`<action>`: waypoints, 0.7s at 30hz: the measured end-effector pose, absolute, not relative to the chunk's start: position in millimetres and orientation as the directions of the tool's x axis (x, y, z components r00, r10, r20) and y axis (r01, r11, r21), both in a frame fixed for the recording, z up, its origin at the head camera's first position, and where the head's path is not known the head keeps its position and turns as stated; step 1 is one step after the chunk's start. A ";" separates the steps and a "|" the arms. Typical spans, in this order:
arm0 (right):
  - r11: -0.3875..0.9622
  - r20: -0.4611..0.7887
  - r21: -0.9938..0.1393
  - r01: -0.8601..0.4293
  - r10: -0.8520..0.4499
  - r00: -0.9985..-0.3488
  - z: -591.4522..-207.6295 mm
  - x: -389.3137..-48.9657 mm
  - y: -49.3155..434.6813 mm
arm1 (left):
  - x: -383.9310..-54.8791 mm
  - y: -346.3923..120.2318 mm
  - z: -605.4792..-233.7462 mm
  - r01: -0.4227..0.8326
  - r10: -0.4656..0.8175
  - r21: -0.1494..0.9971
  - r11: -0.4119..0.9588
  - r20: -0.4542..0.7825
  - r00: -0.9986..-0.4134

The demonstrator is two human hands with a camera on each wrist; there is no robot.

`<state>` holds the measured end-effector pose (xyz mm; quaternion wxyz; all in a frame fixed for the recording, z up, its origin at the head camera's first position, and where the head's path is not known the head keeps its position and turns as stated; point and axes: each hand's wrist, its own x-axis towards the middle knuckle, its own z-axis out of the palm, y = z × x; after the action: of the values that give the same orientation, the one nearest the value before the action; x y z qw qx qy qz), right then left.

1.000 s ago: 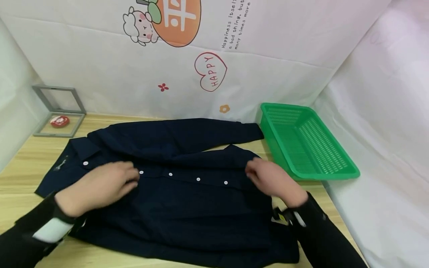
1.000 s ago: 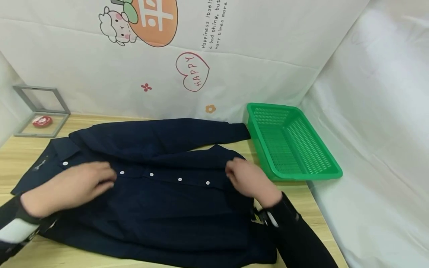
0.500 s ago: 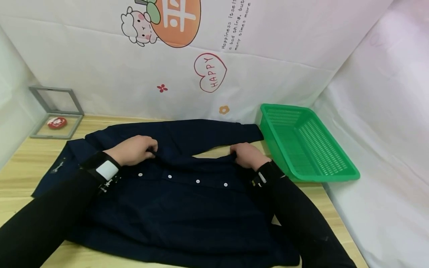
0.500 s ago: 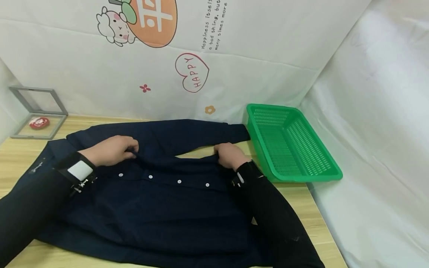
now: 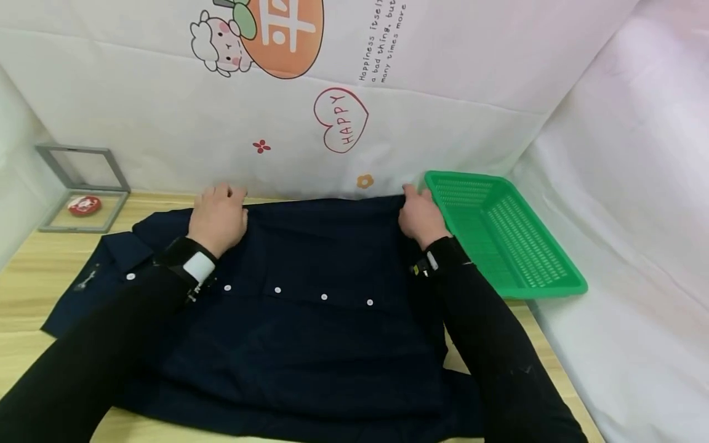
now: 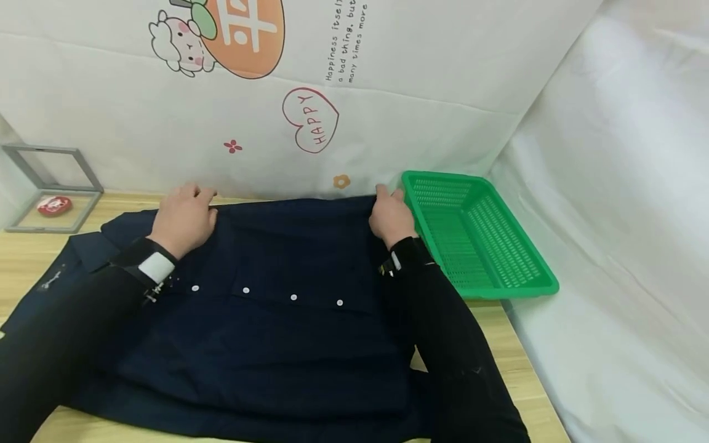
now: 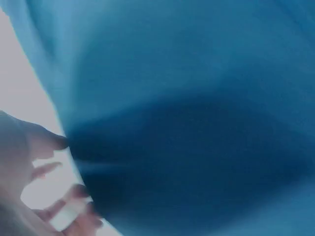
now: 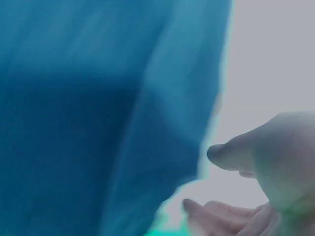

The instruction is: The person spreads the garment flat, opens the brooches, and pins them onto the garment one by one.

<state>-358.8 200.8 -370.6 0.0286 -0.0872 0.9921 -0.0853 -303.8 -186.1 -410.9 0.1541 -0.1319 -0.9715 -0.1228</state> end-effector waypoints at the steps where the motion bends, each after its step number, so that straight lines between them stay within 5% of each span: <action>1: 0.974 -0.055 -0.166 -0.156 -0.168 -0.984 -375.3 -359.0 196.0 | -298.0 -181.5 -410.5 0.270 0.205 0.166 0.949 0.328 -0.922; 7: 0.974 -0.327 -0.084 -0.210 -0.226 -0.918 -404.5 -346.2 171.6 | -268.1 -171.8 -417.0 0.217 0.224 0.115 0.969 -0.047 -0.974; 12: 0.985 -0.506 -0.088 -0.145 -0.170 -0.846 -427.6 -345.9 173.2 | -267.3 -191.1 -433.4 0.157 0.210 0.184 0.970 -0.319 -0.924; 17: 0.985 -0.524 -0.091 -0.145 -0.171 -0.835 -430.9 -350.3 175.3 | -268.1 -207.9 -434.4 0.198 0.294 0.276 0.941 -0.371 -0.881; 21: 0.985 -0.538 -0.070 -0.158 -0.171 -0.826 -428.9 -352.3 174.4 | -259.2 -225.4 -426.9 0.221 0.293 0.245 0.944 -0.318 -0.902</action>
<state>-352.3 174.4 -428.9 0.2823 -0.0861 0.9554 -0.0113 -259.2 -225.4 -426.9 -0.1777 -0.1325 -0.9698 -0.1020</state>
